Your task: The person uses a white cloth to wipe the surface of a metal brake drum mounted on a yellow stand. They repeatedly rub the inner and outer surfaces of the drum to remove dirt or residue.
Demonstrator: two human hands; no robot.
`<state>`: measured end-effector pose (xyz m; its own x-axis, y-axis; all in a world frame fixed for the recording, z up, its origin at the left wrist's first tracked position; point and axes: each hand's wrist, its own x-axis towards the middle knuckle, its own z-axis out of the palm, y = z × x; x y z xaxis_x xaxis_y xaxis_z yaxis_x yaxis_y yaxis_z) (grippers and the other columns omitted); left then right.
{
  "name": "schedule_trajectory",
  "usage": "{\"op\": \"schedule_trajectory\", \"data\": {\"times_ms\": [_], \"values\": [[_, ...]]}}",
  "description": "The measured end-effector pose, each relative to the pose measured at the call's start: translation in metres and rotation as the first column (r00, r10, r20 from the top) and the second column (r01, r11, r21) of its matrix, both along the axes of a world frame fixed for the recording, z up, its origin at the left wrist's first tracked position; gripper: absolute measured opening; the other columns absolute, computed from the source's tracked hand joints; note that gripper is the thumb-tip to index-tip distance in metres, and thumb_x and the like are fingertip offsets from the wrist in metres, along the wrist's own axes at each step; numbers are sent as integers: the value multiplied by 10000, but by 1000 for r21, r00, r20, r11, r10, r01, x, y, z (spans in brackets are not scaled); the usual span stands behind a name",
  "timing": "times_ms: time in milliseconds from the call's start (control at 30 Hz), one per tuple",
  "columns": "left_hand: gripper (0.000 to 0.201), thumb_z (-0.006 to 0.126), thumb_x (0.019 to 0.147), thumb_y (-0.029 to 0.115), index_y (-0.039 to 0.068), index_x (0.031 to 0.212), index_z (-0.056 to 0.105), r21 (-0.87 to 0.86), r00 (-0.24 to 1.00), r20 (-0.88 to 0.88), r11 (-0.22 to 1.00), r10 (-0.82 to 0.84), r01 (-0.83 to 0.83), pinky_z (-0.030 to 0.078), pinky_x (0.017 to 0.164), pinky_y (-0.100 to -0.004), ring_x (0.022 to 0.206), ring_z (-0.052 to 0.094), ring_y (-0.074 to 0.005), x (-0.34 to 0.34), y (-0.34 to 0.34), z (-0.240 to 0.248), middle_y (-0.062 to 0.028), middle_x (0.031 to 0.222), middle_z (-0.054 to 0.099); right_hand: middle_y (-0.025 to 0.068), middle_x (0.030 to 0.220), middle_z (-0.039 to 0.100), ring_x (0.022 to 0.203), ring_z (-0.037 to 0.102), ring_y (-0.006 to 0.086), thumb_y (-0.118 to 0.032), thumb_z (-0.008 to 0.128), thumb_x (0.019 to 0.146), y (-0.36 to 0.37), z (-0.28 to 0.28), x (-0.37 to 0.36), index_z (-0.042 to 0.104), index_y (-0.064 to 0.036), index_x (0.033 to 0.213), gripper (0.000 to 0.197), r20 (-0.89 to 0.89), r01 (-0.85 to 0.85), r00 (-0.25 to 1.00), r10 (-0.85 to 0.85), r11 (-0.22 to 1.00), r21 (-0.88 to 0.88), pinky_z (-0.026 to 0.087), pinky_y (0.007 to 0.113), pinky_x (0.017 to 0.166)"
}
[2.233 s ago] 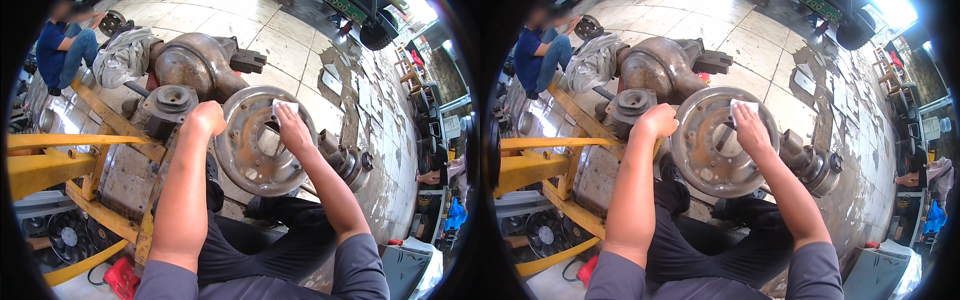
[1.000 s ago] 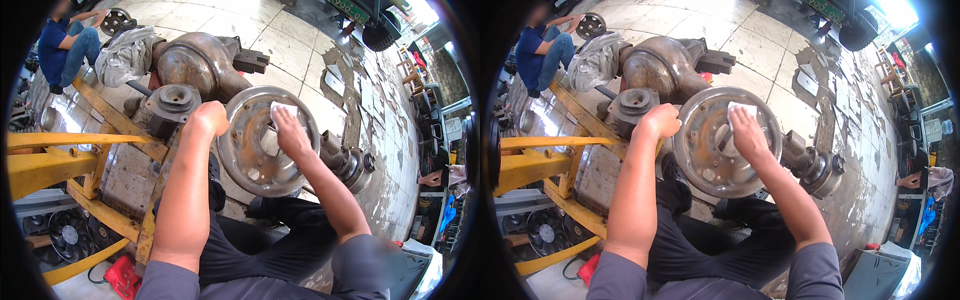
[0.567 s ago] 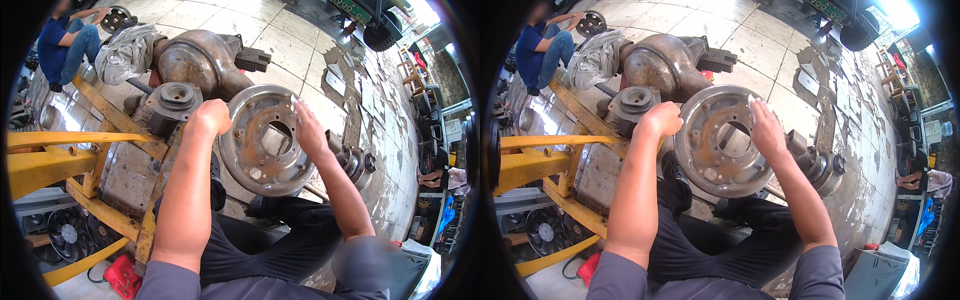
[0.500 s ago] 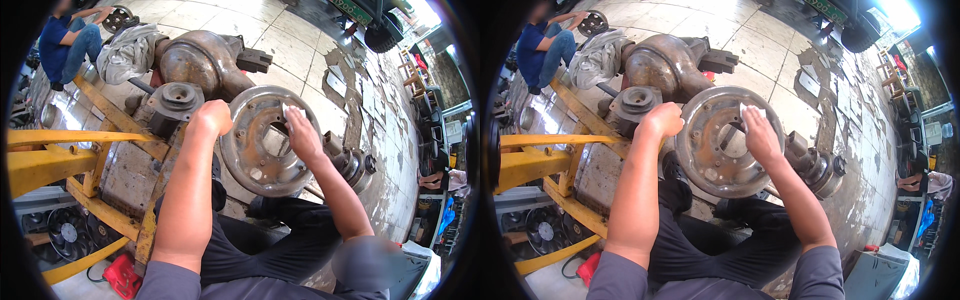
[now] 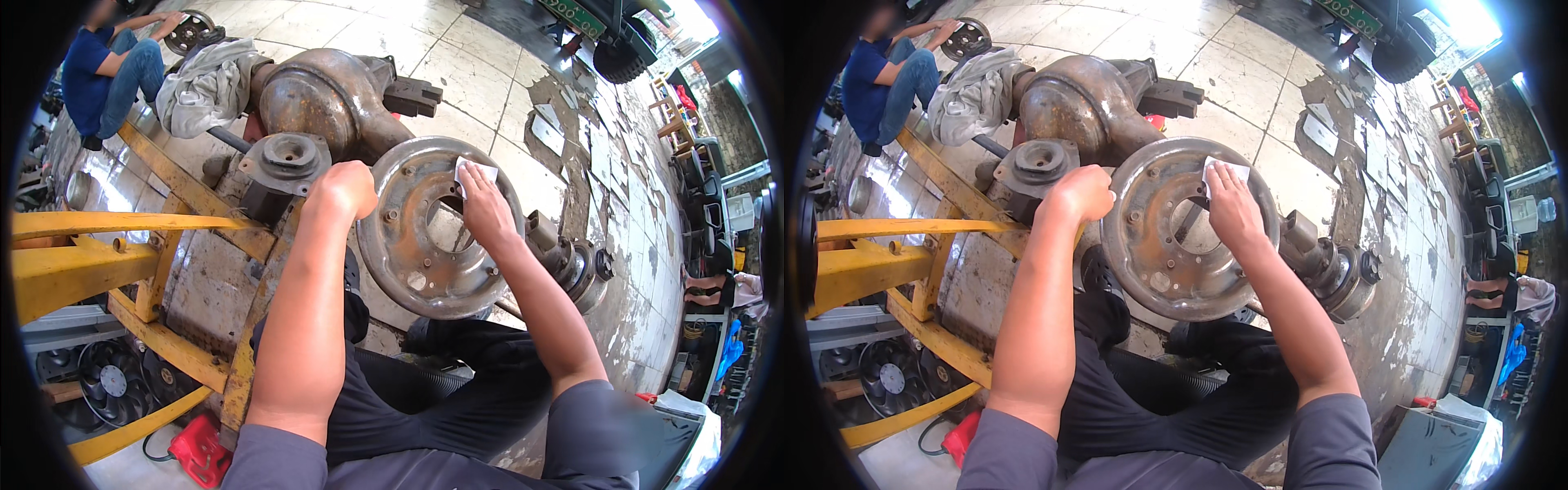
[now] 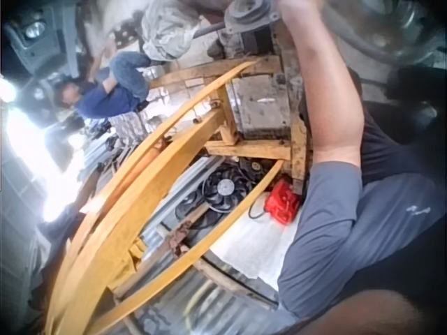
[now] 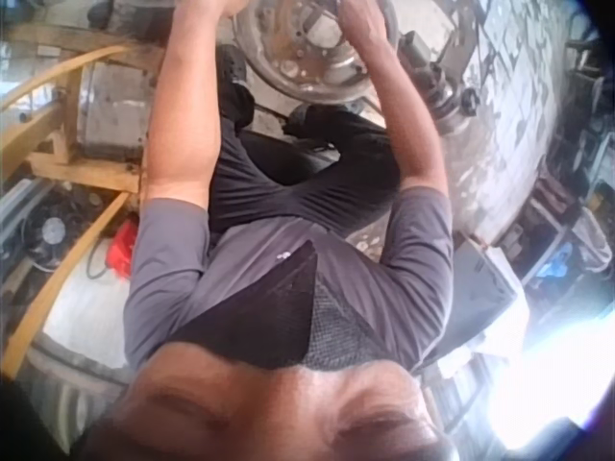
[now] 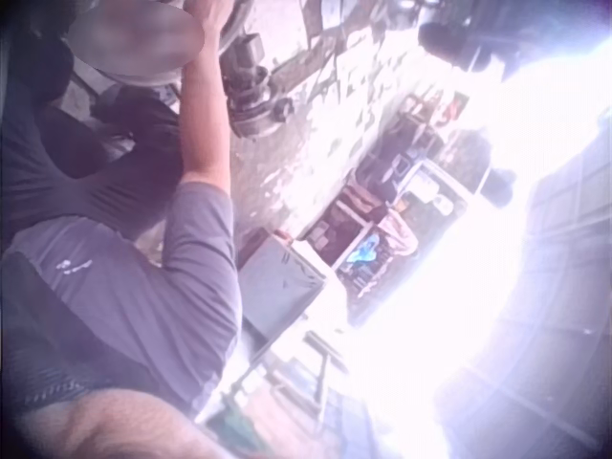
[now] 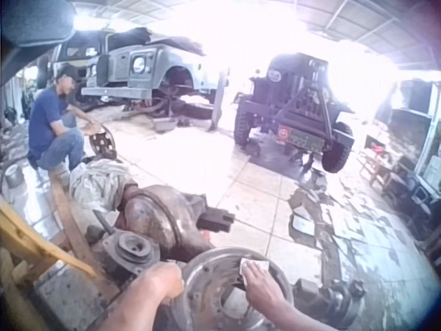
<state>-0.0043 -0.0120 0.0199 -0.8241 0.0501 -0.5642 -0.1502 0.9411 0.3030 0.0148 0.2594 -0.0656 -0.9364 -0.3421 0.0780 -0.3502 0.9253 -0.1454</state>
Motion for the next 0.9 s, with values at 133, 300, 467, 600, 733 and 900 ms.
{"op": "schedule_trajectory", "data": {"times_ms": [133, 300, 467, 600, 733, 900], "values": [[313, 599, 902, 179, 3, 1135, 712, 7, 999, 21, 999, -43, 43, 509, 990, -438, 1149, 633, -373, -1, -6, -5, -220, 1208, 670, 210, 1532, 438, 1451, 383, 353, -27, 442, 960, -8, 5, 4, 474, 17, 1424, 467, 28, -9, 1000, 10, 1000, -8, 343, 479, 1177], [314, 604, 899, 177, 2, 1136, 712, 41, 1000, 11, 999, -12, 11, 508, 992, -432, 1145, 636, -373, 2, -2, 3, -222, 1200, 673, 213, 1512, 462, 1442, 397, 352, -14, 446, 953, -5, 1, -4, 474, 27, 1420, 469, -48, 20, 999, -22, 999, -47, 341, 484, 1174], [313, 600, 910, 190, 22, 1149, 715, 3, 999, 32, 1000, -27, 27, 502, 1004, -424, 1164, 631, -362, 1, -4, 0, -209, 1229, 668, 213, 1514, 462, 1439, 402, 354, -18, 447, 957, 1, 4, 6, 473, 40, 1418, 465, 17, -69, 997, 69, 998, -2, 344, 459, 1180], [304, 625, 864, 88, 70, 1148, 732, 20, 1000, 17, 1000, 23, -23, 544, 947, -429, 1130, 664, -354, 1, 2, 5, -184, 1219, 686, 213, 1484, 494, 1421, 425, 350, 10, 502, 931, -2, -2, -1, 504, 23, 1400, 469, -71, 16, 997, -20, 999, -47, 358, 449, 1170], [303, 613, 883, 131, 54, 1155, 723, 7, 999, 41, 1000, -3, 3, 526, 969, -431, 1152, 647, -354, 1, -1, 4, -191, 1231, 677, 217, 1481, 495, 1417, 428, 347, -3, 491, 941, 2, 1, 9, 515, 23, 1386, 445, -23, -83, 996, 83, 996, -21, 356, 436, 1171], [330, 610, 920, 221, 30, 1170, 707, 36, 999, 29, 999, -12, 11, 492, 1016, -432, 1189, 619, -352, 3, 0, 12, -207, 1247, 660, 200, 1522, 457, 1444, 400, 332, 3, 433, 944, 1, 4, -1, 469, 7, 1434, 491, -2, -18, 1000, 18, 1000, -14, 352, 454, 1178]]}}
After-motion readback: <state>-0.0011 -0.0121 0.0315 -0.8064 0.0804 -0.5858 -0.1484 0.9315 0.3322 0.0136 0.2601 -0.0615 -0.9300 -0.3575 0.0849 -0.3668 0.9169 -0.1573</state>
